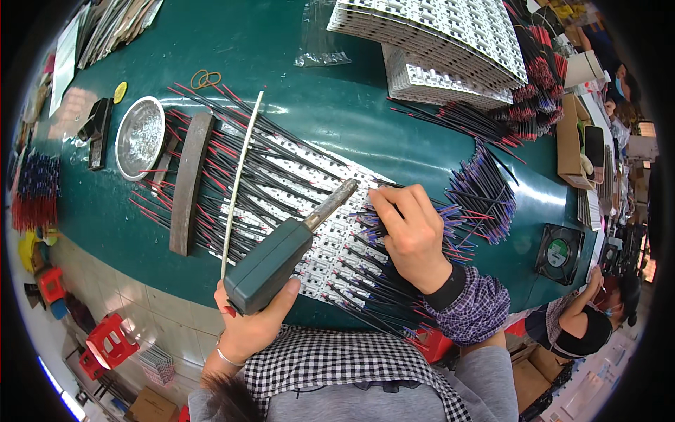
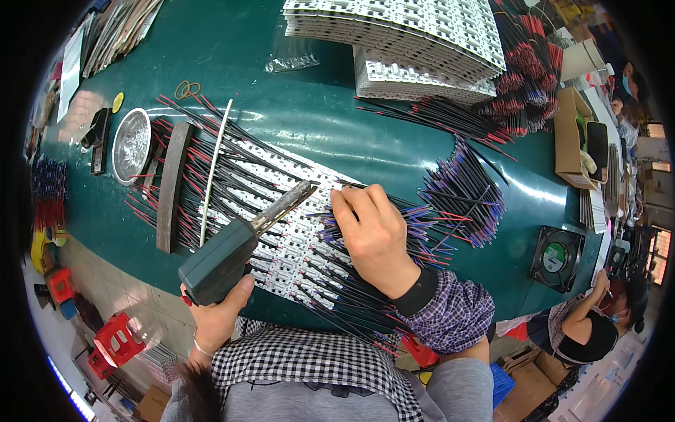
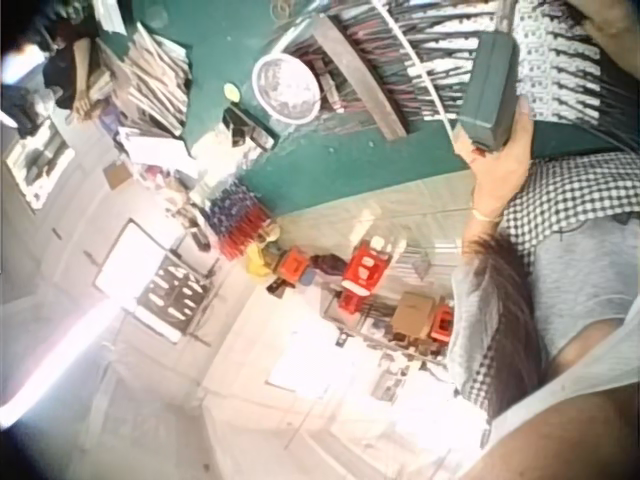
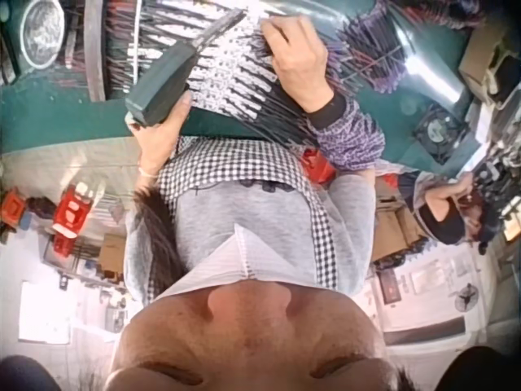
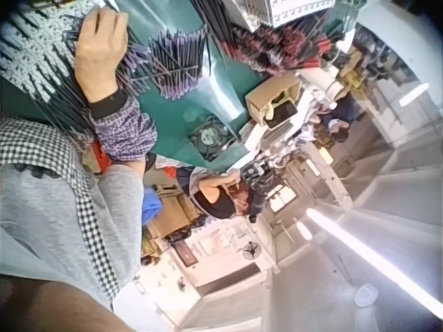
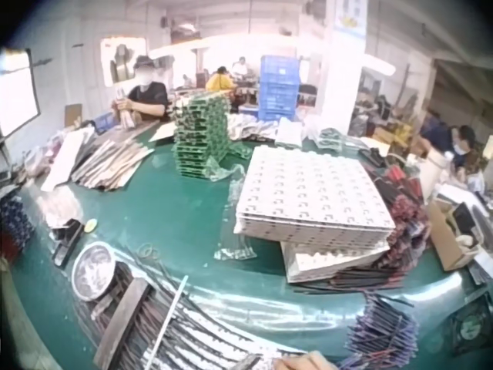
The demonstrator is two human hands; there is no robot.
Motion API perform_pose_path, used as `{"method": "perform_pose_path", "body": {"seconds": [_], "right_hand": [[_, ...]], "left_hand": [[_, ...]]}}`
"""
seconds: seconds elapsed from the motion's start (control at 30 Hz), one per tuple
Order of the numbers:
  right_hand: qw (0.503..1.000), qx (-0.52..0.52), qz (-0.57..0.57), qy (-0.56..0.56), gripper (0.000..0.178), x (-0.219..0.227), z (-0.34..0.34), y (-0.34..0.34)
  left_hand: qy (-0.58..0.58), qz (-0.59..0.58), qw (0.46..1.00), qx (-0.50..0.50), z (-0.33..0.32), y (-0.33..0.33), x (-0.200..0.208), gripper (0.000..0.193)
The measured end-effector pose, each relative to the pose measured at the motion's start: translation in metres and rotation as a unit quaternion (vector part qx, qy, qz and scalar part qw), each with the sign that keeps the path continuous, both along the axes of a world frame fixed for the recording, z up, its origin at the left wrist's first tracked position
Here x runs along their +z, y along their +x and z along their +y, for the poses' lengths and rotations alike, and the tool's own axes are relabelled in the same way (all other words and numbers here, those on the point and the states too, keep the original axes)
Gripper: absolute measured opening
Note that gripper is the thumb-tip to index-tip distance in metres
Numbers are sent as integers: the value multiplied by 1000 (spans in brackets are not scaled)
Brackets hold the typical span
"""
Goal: The person solders wires onto circuit board strips using a soldering gun, then aligns and arranges the strips and wires using a stick and by hand.
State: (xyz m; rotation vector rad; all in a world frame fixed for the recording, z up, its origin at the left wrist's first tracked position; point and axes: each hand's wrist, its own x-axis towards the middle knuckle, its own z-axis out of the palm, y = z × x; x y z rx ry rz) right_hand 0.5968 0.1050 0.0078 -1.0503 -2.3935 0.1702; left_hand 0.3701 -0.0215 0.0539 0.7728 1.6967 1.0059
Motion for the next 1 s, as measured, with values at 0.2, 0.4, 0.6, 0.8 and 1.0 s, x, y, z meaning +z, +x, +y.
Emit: {"method": "perform_pose_path", "body": {"seconds": [0.2,0.4,0.6,0.8,1.0], "right_hand": [[1000,4,-7,10,32,-2,2,0],[1000,-2,-16,18,31,-4,2,-2],[1000,-2,-21,15,31,-4,2,-3],[999,-1,-26,19,30,-4,2,-3],[999,0,-29,25,29,-6,2,-4]], "left_hand": [[84,81,989,-86,15,3,2,23],[115,100,982,-109,20,3,-1,23],[129,128,976,-123,22,4,0,21],[116,124,977,-133,22,1,-1,20],[93,113,980,-138,24,-2,3,20]]}}
